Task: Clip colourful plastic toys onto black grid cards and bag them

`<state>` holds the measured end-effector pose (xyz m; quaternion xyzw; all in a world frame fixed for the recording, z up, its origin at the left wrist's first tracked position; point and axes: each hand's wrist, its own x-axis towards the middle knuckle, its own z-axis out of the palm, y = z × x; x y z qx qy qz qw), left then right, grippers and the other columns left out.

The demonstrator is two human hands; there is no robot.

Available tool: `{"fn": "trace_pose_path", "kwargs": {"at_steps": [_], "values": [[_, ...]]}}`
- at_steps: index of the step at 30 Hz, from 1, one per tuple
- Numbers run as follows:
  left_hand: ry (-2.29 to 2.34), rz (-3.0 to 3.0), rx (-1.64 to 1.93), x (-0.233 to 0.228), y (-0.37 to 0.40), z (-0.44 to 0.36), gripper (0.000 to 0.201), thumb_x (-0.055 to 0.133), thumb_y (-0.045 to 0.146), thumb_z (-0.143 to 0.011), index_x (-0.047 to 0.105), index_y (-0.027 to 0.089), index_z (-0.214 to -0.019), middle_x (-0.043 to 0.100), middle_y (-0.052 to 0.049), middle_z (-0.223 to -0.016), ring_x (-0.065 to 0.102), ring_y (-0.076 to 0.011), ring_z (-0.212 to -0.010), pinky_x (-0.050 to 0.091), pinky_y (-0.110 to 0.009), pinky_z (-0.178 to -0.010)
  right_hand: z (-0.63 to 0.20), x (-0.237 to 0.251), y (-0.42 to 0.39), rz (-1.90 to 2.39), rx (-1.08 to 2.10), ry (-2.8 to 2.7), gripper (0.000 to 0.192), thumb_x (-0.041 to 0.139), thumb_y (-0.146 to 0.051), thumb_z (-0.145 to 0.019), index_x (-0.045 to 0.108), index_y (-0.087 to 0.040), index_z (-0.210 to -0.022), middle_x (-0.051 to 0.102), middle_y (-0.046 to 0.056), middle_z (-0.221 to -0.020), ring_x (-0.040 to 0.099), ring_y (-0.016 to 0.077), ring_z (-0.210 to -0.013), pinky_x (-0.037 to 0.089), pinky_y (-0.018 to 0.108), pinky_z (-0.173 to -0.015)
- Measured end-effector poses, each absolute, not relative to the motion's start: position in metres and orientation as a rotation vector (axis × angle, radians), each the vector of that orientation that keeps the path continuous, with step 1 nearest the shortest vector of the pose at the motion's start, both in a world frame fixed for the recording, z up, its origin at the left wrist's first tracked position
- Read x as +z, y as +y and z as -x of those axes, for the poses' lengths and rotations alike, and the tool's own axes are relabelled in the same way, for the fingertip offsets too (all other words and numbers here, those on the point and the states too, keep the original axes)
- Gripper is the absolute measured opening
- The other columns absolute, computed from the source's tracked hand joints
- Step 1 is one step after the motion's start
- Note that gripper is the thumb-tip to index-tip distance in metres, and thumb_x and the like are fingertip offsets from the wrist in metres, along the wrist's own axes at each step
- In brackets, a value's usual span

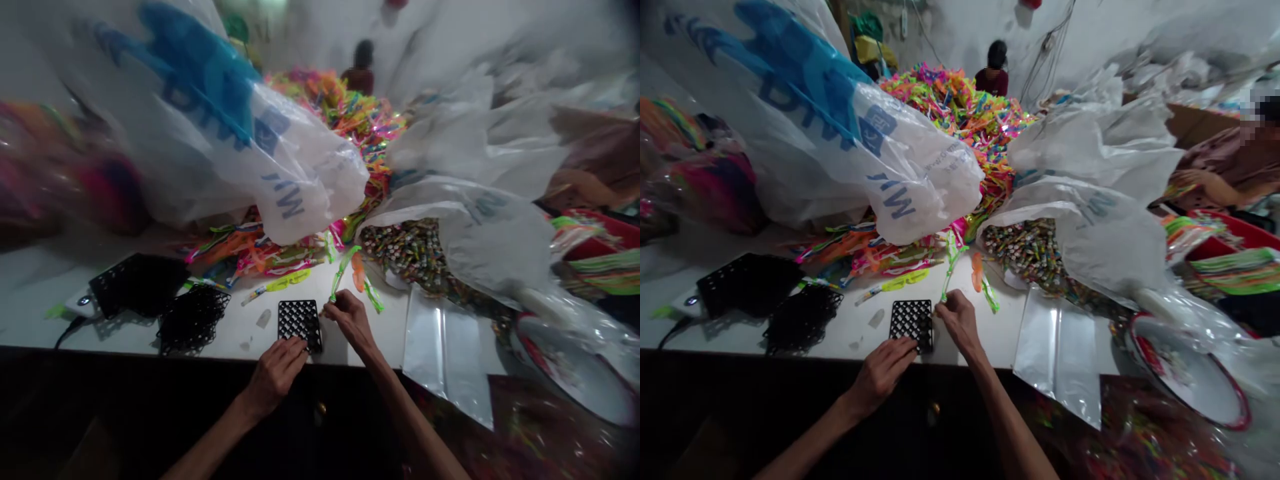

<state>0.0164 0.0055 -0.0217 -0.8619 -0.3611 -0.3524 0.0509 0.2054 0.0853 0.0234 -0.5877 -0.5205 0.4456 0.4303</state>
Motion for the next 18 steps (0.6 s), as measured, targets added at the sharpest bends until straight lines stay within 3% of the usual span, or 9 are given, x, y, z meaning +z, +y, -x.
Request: {"fn": "trace_pose_path", "kwargs": {"at_steps": [3, 6, 9, 18], "values": [[-1.302, 2.558, -1.075, -0.025, 0.01, 0.002, 0.026, 0.048, 0.013, -0.088, 0.06, 0.017, -0.111, 0.065, -0.01, -0.114, 0.057, -0.0222, -0.111, 0.039, -0.042, -0.096, -0.183, 0.029, 0.081, 1.357, 1.293, -1.259, 0.014, 0.06, -0.025, -0.066, 0.049, -0.019, -0.072, 0.057, -0.003, -0.061, 0.055, 0.0141, -0.06, 0.041, 0.024, -0.055], [-1.494, 2.562, -0.994, -0.024, 0.022, 0.026, 0.039, 0.054, 0.027, -0.088, 0.051, 0.015, -0.125, 0.061, -0.014, -0.121, 0.053, -0.0261, -0.115, 0.036, -0.046, -0.096, -0.163, 0.029, 0.071, 1.29, 1.468, -1.216, 0.016, 0.062, -0.024, -0.064, 0.052, -0.018, -0.076, 0.06, -0.003, -0.065, 0.056, 0.0143, -0.061, 0.043, 0.024, -0.057], [-1.536, 2.676, -0.879, -0.024, 0.031, 0.041, 0.044, 0.058, 0.036, -0.085, 0.052, 0.02, -0.126, 0.06, -0.01, -0.125, 0.051, -0.0255, -0.119, 0.033, -0.045, -0.099, -0.152, 0.024, 0.06, 1.238, 1.568, -1.197, 0.019, 0.064, -0.026, -0.067, 0.056, -0.018, -0.083, 0.062, -0.001, -0.071, 0.057, 0.0148, -0.066, 0.046, 0.025, -0.061], [-1.65, 2.723, -0.844, -0.028, 0.031, 0.038, 0.033, 0.06, 0.032, -0.084, 0.059, 0.026, -0.117, 0.059, -0.005, -0.127, 0.048, -0.0251, -0.121, 0.024, -0.048, -0.103, -0.153, 0.022, 0.046, 1.264, 1.384, -1.543, 0.016, 0.059, -0.026, -0.079, 0.059, -0.017, -0.093, 0.061, 0.0, -0.076, 0.055, 0.0145, -0.071, 0.044, 0.023, -0.062]]}}
